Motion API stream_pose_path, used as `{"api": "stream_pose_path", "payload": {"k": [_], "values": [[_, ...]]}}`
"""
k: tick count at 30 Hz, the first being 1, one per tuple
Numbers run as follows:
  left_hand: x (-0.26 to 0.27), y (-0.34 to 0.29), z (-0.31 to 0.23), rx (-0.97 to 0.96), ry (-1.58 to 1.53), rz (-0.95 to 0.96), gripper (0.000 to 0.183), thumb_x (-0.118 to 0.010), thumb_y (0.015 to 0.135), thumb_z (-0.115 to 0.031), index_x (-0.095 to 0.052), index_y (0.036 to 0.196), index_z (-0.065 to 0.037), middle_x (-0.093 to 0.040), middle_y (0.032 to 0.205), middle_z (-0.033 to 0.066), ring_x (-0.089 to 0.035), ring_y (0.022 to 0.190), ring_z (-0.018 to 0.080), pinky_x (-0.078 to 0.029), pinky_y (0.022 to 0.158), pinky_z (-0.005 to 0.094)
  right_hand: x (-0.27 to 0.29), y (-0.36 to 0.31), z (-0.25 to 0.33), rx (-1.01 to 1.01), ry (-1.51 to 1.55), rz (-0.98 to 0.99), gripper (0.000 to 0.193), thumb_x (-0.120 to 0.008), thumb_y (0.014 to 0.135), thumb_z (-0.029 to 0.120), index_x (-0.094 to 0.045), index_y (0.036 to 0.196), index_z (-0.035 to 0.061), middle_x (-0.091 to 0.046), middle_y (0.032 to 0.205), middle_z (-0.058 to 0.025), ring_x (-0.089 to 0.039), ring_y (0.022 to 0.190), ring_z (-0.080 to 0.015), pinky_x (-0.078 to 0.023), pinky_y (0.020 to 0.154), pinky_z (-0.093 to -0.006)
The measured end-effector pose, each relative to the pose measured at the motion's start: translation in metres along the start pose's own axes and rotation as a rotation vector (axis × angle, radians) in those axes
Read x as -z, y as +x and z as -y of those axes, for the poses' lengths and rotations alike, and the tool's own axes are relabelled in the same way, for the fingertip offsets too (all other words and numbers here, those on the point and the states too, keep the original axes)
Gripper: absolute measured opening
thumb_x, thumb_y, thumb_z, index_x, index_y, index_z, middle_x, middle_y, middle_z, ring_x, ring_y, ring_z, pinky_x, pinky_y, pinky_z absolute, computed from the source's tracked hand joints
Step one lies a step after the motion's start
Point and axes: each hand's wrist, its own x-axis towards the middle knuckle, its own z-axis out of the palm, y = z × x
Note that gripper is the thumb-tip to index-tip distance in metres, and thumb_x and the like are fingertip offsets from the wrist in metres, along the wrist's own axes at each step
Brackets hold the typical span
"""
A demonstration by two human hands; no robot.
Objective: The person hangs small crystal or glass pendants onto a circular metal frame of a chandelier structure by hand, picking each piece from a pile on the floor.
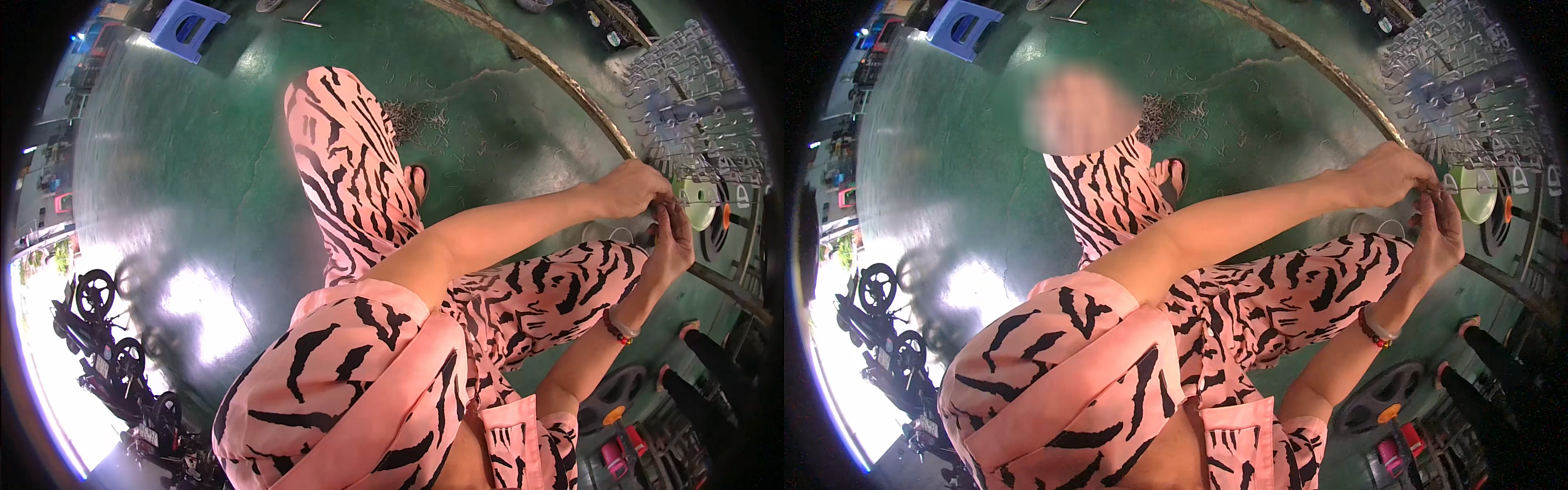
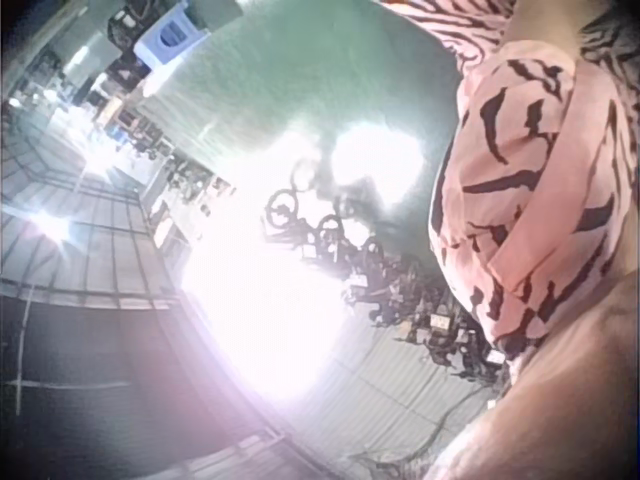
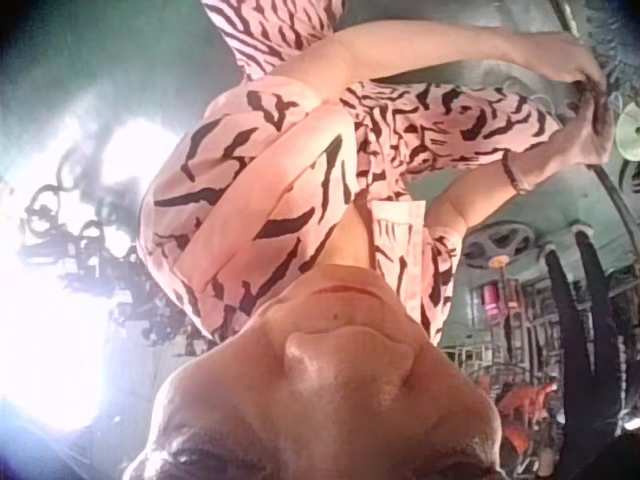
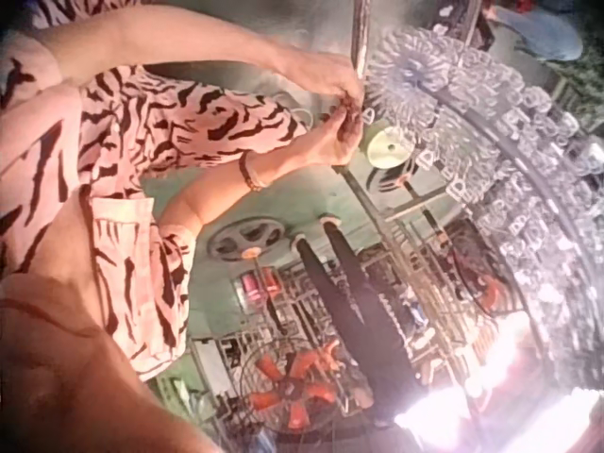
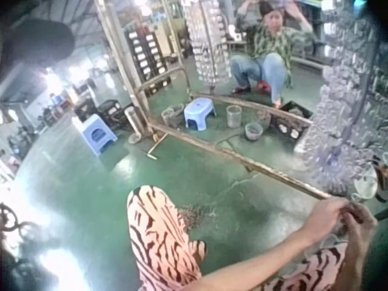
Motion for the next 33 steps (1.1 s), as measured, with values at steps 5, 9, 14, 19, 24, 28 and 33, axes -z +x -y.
{"api": "stream_pose_path", "payload": {"k": [5,9,14,19,24,28,33], "values": [[-0.002,0.008,0.0,-0.044,-0.003,-0.038,0.02,-0.053,0.08,-0.002,-0.059,0.099,-0.002,-0.064,0.079,0.0164,-0.063,0.08,0.0329,-0.048,0.071,0.0382,-0.007,0.005,-0.006,-0.018,0.004,-0.047,0.025,-0.065,0.083,0.007,-0.063,0.105,-0.0051,-0.067,0.091,-0.0075,-0.056,0.068,-0.0065,-0.043,0.056,-0.0196],[0.007,0.016,-0.002,0.184,-0.077,0.034,0.017,-0.051,0.082,-0.002,-0.052,0.098,0.0,-0.064,0.079,0.0178,-0.064,0.077,0.0327,-0.049,0.069,0.038,-0.015,0.007,-0.01,-0.006,-0.05,-0.126,0.022,-0.064,0.083,0.008,-0.065,0.101,-0.005,-0.066,0.082,-0.0071,-0.058,0.069,-0.0088,-0.044,0.057,-0.0201],[0.02,0.015,0.019,0.34,-0.341,0.034,0.019,-0.058,0.081,-0.009,-0.054,0.097,0.0,-0.066,0.079,0.0168,-0.066,0.072,0.0255,-0.05,0.066,0.0343,-0.026,0.009,-0.01,0.004,-0.046,-0.077,0.021,-0.066,0.083,0.009,-0.066,0.099,-0.0039,-0.066,0.079,-0.0058,-0.059,0.07,-0.0086,-0.042,0.057,-0.0197],[0.07,-0.021,0.047,0.437,0.058,-0.093,0.023,-0.068,0.076,-0.019,-0.066,0.093,-0.003,-0.067,0.08,0.0149,-0.066,0.07,0.0199,-0.05,0.066,0.0294,-0.034,0.016,-0.016,-0.036,-0.195,-0.143,0.016,-0.065,0.083,0.009,-0.067,0.092,-0.0033,-0.065,0.081,-0.0049,-0.058,0.071,-0.0067,-0.043,0.058,-0.0193],[0.21,-0.092,0.168,0.673,0.699,-0.437,0.014,-0.065,0.074,-0.018,-0.071,0.084,-0.009,-0.066,0.08,0.0128,-0.064,0.077,0.0288,-0.05,0.07,0.0367,-0.026,0.044,-0.029,0.009,-0.374,-0.221,0.019,-0.064,0.083,0.013,-0.066,0.091,-0.0047,-0.065,0.081,-0.005,-0.058,0.071,-0.0084,-0.046,0.063,-0.0219],[0.269,-0.138,0.237,0.763,0.986,-0.263,0.014,-0.067,0.074,-0.02,-0.071,0.085,-0.012,-0.064,0.087,0.0151,-0.061,0.086,0.0318,-0.049,0.076,0.0429,-0.023,0.061,-0.045,0.073,-0.482,-0.28,0.025,-0.064,0.083,0.016,-0.064,0.092,-0.0066,-0.066,0.082,-0.0056,-0.059,0.072,-0.0108,-0.047,0.067,-0.024],[0.284,-0.16,0.247,0.662,1.244,0.181,0.015,-0.064,0.076,-0.014,-0.067,0.082,-0.001,-0.061,0.088,0.0169,-0.06,0.086,0.034,-0.051,0.076,0.0418,-0.04,0.067,-0.038,0.067,-0.489,-0.259,0.028,-0.063,0.084,0.019,-0.064,0.098,-0.0052,-0.067,0.085,-0.0072,-0.06,0.075,-0.0114,-0.047,0.071,-0.0247]]}}
